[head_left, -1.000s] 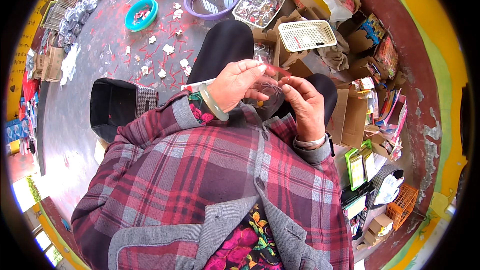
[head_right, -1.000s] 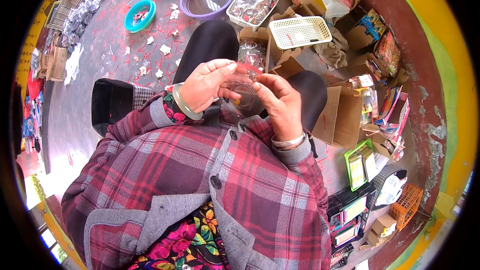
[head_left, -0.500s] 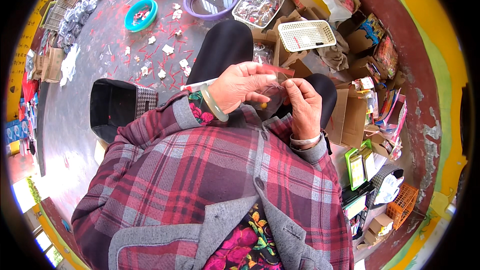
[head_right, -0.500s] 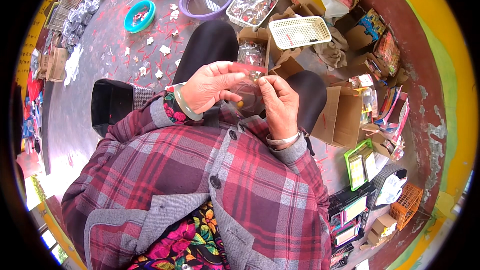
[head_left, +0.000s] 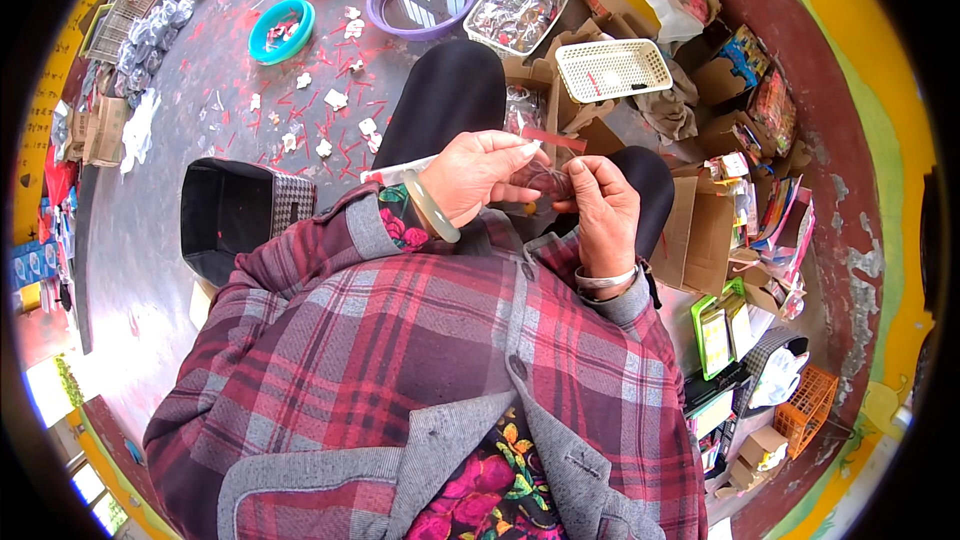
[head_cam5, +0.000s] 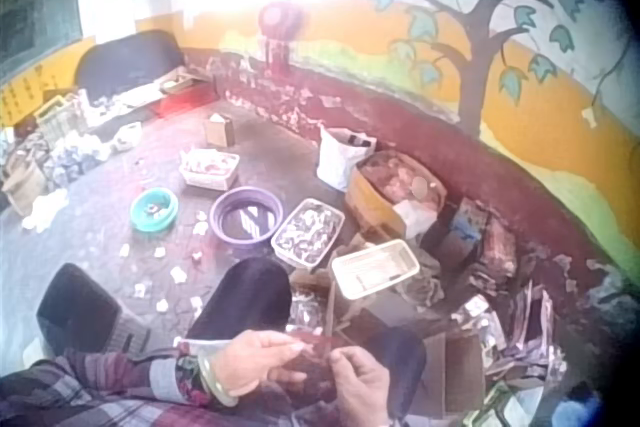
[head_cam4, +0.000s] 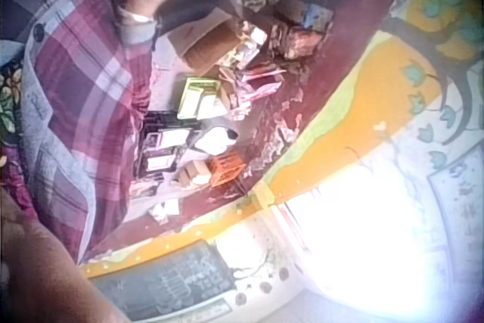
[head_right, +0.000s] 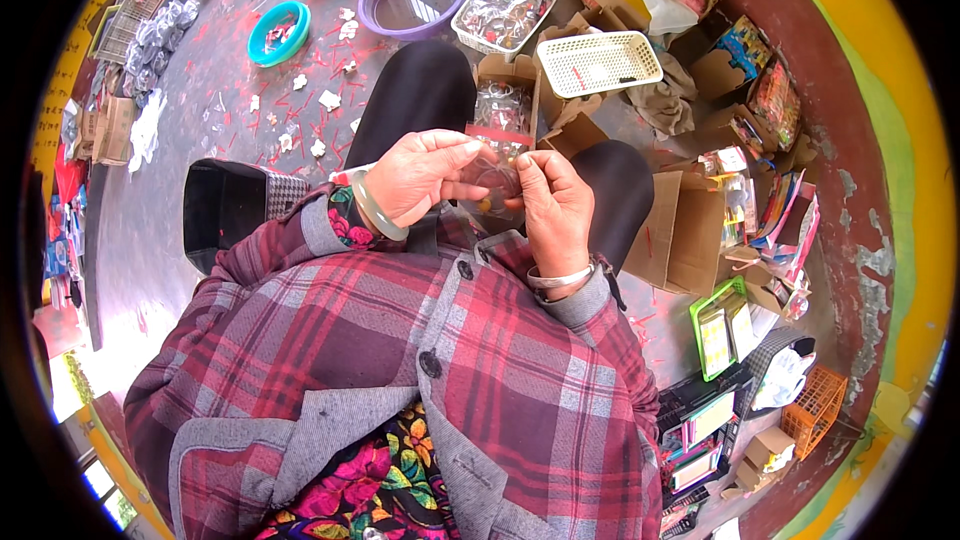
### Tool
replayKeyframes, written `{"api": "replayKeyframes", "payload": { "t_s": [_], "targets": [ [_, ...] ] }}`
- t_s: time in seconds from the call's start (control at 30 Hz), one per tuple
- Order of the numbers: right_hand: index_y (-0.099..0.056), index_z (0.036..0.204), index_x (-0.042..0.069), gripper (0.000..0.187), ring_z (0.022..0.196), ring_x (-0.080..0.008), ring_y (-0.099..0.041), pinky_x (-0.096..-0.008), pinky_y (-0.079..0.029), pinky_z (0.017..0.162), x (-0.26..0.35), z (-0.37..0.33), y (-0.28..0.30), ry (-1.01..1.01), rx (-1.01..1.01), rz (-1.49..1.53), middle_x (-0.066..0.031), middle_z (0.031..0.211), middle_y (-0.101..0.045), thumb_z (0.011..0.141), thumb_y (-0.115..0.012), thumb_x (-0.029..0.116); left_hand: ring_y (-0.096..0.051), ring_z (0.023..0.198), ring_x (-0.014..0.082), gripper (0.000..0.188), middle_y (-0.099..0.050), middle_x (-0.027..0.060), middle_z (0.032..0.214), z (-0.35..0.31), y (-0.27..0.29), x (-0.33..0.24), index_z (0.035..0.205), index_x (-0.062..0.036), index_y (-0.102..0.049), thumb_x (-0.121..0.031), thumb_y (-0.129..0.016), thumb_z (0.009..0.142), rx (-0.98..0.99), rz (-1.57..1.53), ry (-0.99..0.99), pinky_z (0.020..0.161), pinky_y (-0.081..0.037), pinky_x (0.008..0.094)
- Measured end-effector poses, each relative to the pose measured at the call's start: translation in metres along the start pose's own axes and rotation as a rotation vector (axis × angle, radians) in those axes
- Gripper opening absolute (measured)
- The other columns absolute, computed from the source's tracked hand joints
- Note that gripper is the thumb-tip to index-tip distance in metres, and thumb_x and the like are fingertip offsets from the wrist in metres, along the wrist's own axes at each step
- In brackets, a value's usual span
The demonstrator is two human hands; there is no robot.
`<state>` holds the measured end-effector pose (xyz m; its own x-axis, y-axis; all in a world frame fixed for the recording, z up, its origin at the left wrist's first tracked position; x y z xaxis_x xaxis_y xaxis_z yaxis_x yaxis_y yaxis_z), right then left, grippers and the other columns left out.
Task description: The person sits on the floor and packs small items into clear plastic bags. They handle items such as a yellow bead, a white cord, and a red ribbon, placing them into bags and setting the filled bags into a nearby cardboard box.
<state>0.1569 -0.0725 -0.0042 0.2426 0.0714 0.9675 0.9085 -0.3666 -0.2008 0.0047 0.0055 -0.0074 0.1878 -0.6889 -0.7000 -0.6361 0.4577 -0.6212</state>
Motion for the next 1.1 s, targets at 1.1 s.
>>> {"api": "replayKeyframes", "payload": {
  "t_s": [1.1],
  "targets": [
    [-0.061, 0.087, -0.001, 0.011, 0.067, -0.0062, -0.053, -0.0189, -0.043, 0.062, 0.001, -0.002, -0.002, -0.253, 0.221, 0.109, -0.0016, 0.078, -0.061, 0.082, -0.063, 0.009, -0.059, 0.097, 0.0221, 0.028, -0.058, 0.0149, 0.106, -0.001, 0.002, -0.014, 0.108, 0.0054, -0.05, -0.017, -0.042, 0.093, 0.039, -0.311, -0.08, 0.08, -0.051, 0.0293]
  ]
}}
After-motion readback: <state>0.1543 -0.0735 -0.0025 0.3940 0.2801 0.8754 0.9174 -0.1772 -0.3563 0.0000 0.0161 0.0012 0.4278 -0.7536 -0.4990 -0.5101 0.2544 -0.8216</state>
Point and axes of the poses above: each hand's wrist, its own z-axis towards the middle knuckle, its own y-axis out of the back of the hand, x = y × z, the point moved 1 cm from there along z, towards the middle knuckle
